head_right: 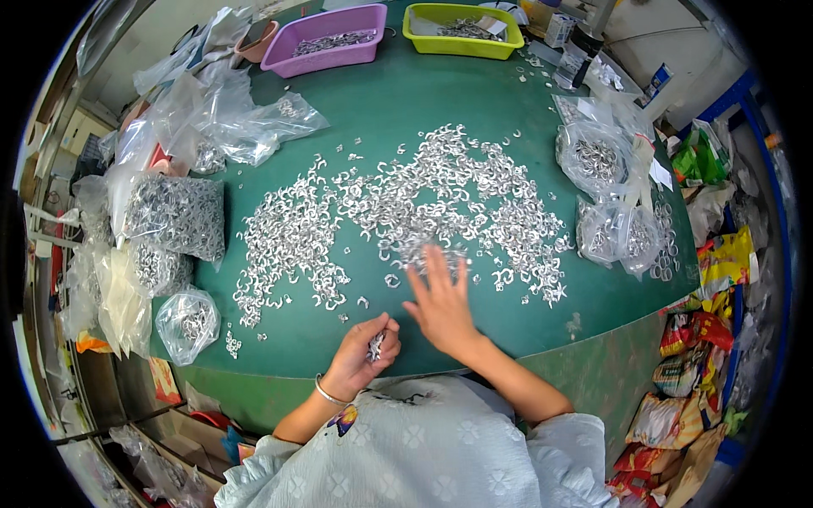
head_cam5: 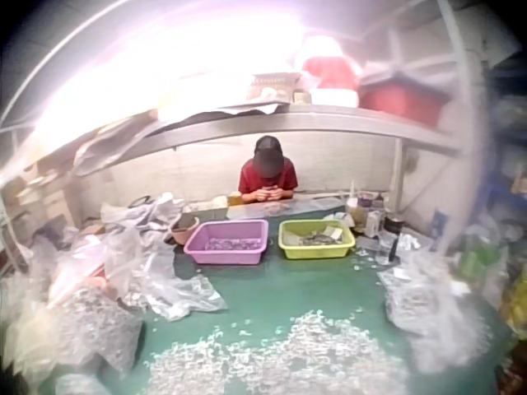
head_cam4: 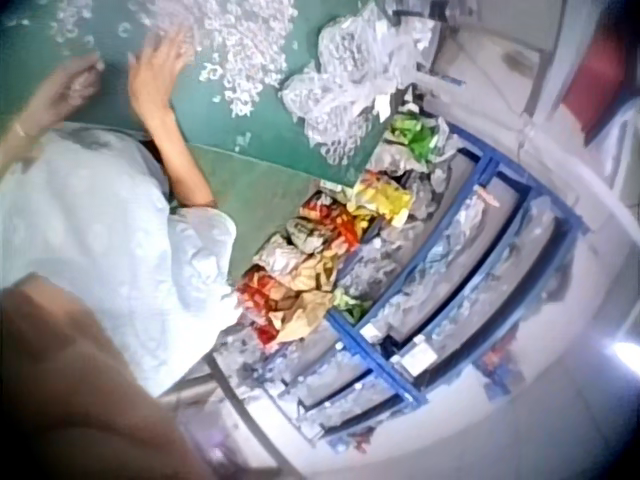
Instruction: The person sorts small, star-shaped metal hardware parts by hand on a green workstation, moving them between piles and a small container.
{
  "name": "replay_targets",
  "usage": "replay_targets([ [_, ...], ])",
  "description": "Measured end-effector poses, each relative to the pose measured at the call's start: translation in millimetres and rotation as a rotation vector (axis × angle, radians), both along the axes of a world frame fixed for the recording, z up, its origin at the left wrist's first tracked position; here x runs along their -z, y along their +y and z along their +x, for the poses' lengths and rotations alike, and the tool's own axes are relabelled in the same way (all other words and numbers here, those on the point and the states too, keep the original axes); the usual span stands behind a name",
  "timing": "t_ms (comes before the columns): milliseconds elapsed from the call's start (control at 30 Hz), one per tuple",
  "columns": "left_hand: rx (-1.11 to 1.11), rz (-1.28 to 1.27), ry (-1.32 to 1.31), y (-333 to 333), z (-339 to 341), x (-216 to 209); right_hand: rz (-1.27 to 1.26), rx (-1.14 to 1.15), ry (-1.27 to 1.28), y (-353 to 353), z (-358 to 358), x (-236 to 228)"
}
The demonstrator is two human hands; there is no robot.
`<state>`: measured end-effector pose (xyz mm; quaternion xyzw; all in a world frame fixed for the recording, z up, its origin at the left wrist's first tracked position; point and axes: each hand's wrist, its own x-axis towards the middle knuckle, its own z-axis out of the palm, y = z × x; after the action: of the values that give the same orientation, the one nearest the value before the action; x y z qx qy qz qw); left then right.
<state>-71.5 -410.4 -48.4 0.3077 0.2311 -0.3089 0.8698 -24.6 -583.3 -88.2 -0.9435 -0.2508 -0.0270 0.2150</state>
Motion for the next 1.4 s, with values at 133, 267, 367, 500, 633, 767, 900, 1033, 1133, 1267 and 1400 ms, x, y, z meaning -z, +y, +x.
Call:
replay_targets([
  [133,-0.011,0.006,-0.021,-0.2,-4.1,-1.9,0.084,-0.267,0.069,4.9,-3.8,-1.9],
  [267,-0.151,-0.004,0.012,11.0,-10.4,4.5,0.252,-0.269,0.058,-25.5,3.2,-7.9],
  [367,-0.219,-0.058,0.049,17.6,-16.9,13.9,0.298,0.029,0.027,-40.6,27.4,-19.6],
  [500,-0.23,-0.026,0.117,15.6,-19.6,9.7,0.167,0.081,-0.095,-25.7,51.4,-23.2],
  [633,-0.325,-0.084,0.158,20.2,-18.3,3.9,0.182,0.014,-0.099,-7.1,45.7,-23.1],
  [767,-0.413,-0.084,0.135,30.4,-21.9,3.1,0.208,-0.057,-0.086,12.5,48.7,-22.3],
  [900,-0.331,-0.154,0.074,32.0,-26.3,15.6,0.175,-0.234,-0.111,34.3,59.6,-23.1],
  [1033,-0.306,-0.145,0.065,28.9,-27.7,10.7,0.243,-0.118,-0.112,12.9,68.3,-22.7],
  [1133,-0.3,-0.169,0.062,29.3,-29.2,18.5,0.386,0.053,-0.037,-6.0,68.9,-26.9],
  [1267,-0.297,-0.163,0.071,26.5,-25.6,15.4,0.341,0.131,0.095,-18.8,63.8,-27.6],
  [1400,-0.295,-0.166,0.076,24.2,-24.4,15.3,0.206,0.114,-0.046,-10.5,50.8,-29.1],
])
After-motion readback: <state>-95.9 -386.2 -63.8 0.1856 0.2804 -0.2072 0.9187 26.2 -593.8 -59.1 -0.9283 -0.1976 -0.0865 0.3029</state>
